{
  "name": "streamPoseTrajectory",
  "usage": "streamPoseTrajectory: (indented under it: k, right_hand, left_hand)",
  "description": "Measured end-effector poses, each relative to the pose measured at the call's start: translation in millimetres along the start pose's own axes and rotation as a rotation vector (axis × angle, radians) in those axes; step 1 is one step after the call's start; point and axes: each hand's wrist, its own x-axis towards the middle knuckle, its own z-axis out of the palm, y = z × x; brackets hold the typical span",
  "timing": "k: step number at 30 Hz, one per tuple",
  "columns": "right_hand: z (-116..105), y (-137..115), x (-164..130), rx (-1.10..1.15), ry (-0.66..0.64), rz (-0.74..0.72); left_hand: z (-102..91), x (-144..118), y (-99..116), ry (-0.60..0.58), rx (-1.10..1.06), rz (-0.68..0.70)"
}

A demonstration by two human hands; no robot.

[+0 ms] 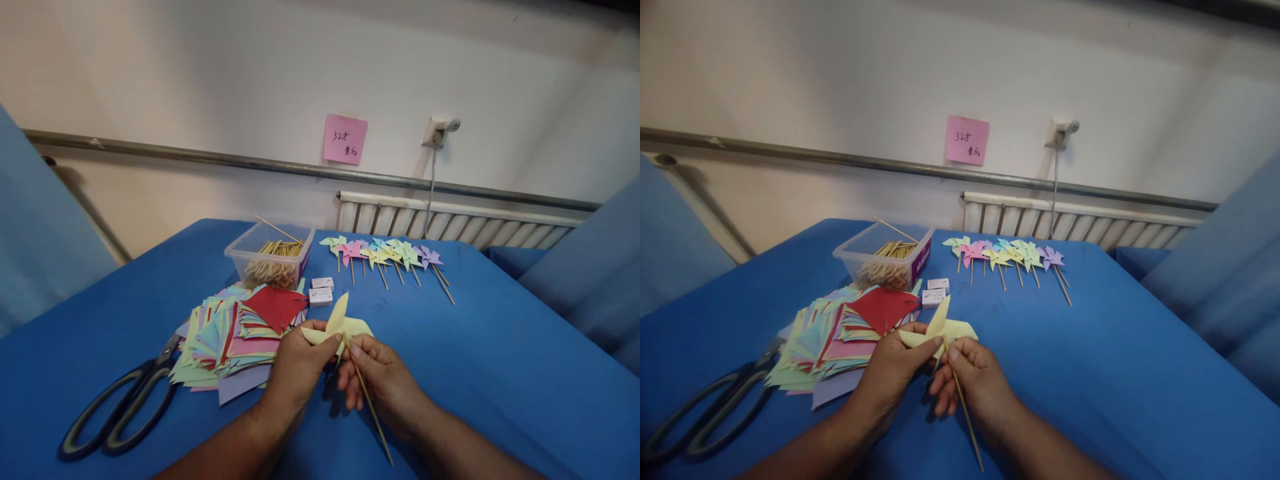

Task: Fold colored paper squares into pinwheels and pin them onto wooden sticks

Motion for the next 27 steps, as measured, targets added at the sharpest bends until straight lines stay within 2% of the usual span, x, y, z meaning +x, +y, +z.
streamPoseTrajectory:
  k: [27]
  right_hand:
    - [1.7,0.4,-1.0,-0.049,0.048,0.011]
  left_hand:
    - [0.7,1.1,-0.7,0.02,0.027,-0.013]
